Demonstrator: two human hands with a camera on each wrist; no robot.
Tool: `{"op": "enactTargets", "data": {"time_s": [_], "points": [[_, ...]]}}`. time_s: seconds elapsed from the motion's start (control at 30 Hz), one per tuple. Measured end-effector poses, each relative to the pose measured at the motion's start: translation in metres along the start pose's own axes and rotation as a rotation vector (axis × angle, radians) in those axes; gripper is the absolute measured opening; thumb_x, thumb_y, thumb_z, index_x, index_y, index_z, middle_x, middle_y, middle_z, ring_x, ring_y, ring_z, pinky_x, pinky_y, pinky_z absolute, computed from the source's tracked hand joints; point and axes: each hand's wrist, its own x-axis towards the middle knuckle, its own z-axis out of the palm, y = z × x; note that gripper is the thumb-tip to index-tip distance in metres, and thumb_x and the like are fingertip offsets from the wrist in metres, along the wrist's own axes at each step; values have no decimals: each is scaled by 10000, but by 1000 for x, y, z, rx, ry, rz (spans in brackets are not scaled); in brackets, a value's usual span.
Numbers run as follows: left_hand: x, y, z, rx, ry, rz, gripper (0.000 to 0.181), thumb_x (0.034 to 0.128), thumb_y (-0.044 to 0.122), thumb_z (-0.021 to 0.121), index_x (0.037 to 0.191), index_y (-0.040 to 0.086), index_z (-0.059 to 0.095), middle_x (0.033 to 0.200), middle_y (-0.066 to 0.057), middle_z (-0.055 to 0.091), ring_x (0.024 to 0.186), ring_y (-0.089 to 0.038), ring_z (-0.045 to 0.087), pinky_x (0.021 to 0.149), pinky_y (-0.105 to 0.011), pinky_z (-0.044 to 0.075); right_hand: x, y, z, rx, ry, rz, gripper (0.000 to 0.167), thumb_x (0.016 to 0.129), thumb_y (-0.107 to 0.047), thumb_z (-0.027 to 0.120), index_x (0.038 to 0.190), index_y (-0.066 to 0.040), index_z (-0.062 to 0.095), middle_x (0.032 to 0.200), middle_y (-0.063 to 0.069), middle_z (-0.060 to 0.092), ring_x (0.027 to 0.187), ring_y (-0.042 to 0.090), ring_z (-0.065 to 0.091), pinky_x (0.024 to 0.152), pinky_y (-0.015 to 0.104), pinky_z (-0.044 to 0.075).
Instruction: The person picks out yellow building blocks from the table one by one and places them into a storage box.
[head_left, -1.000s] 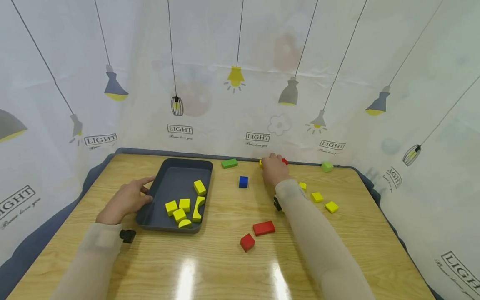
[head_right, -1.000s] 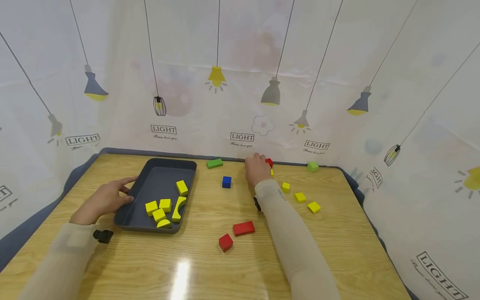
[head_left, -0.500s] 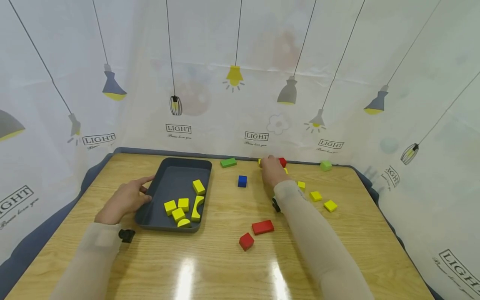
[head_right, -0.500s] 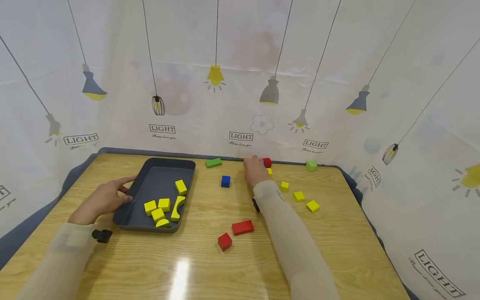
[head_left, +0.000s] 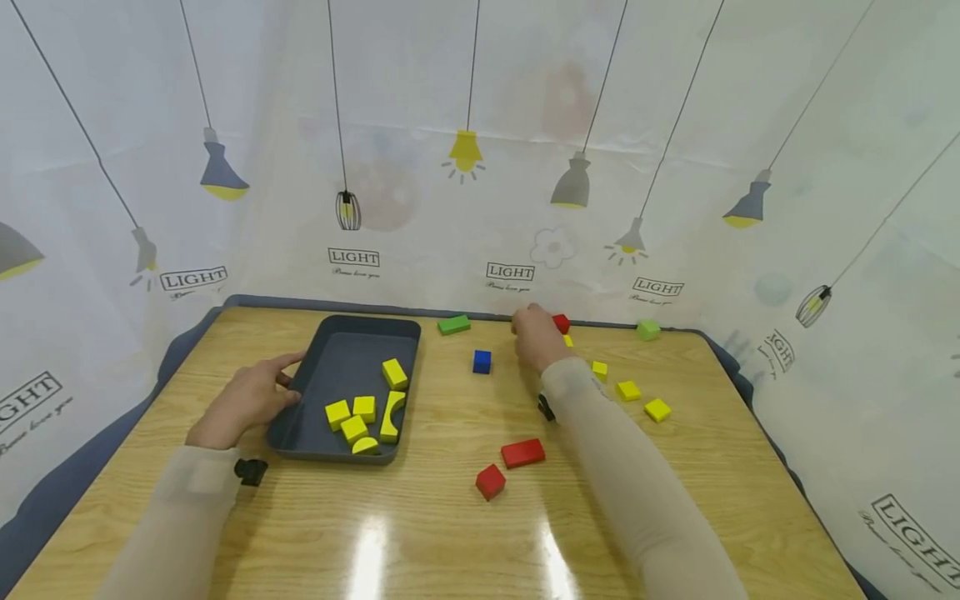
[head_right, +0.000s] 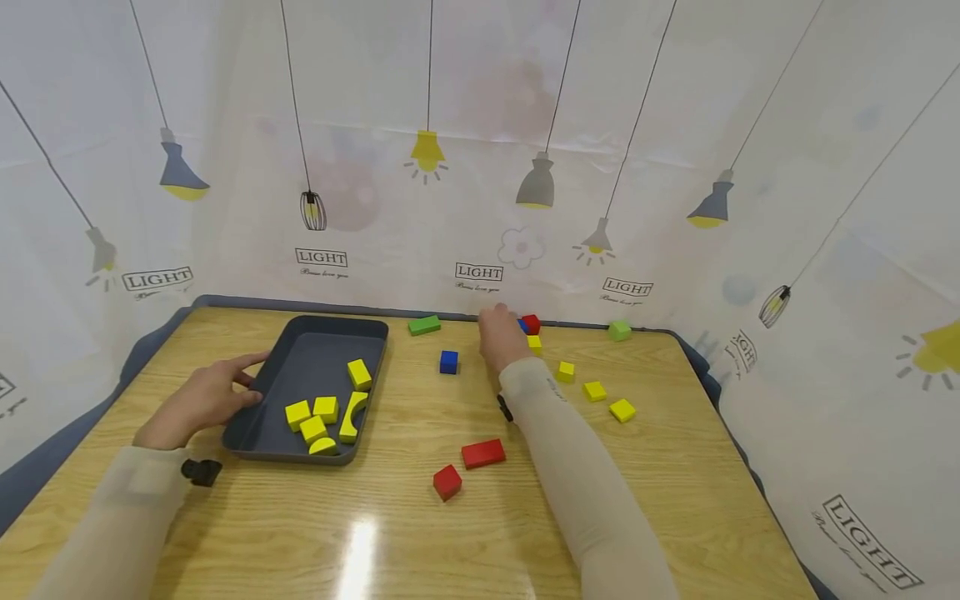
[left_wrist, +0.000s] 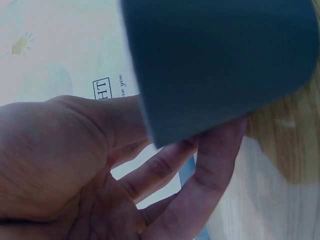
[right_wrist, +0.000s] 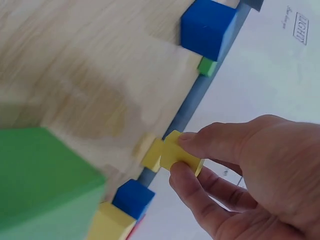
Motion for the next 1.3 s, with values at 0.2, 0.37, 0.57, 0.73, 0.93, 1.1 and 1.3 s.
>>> {"op": "enactTargets", "data": {"time_s": [0.2,0.37,0.57,0.73,0.93,1.1,1.3], "points": [[-1,1,0,8,4,12,808,1081,77,725,1794,-17,357,1479,-421,696,1155,-459,782,986,-598,650,2,-17,-3,-7,17,-28,233,1082,65,735,1290,48,838,1255,200,752,1177,343,727,1115,458,650],[-1,2,-1,15,8,17,807,1085,71,731,1792,-25,353,1472,-424,698,1137,-457,788,968,-588,655,1,-37,-4,20,-3,-35,246,1104,55,714,1321,46,830,1262,190,719,1172,329,713,1116,449,651],[-1,2,-1,10,5,10,810,1088,69,734,1795,-19,348,1482,-426,692,1147,-463,790,973,-585,660,1,-60,-2,21,-9,-132,246,1105,39,716,1325,48,827,1273,190,729,1194,329,724,1125,429,645],[0,1,0,9,2,9,807,1089,70,733,1794,-19,349,1485,-426,689,1137,-454,790,972,-582,659,-2,-79,-1,26,0,-251,242,1090,50,723,1309,56,826,1276,200,745,1209,339,744,1107,416,647],[-1,1,-1,10,8,29,811,1083,71,742,1790,-26,355,1466,-424,702,1145,-472,792,979,-607,659,-6,-103,1,51,7,-356,259,1120,36,703,1353,46,817,1297,206,760,1251,357,750,1113,403,652],[-2,1,-3,14,12,33,813,1079,68,749,1787,-29,359,1463,-427,701,1140,-477,791,983,-620,655,-8,-124,6,38,2,-417,265,1111,26,731,1357,35,828,1289,187,771,1234,330,763,1076,382,667],[-2,2,-1,10,4,24,810,1080,68,742,1788,-26,360,1470,-423,698,1143,-464,786,986,-610,656,-10,-142,18,-15,-43,-460,236,1126,-20,742,1338,-8,845,1306,137,766,1217,268,758,1038,322,662]]}}
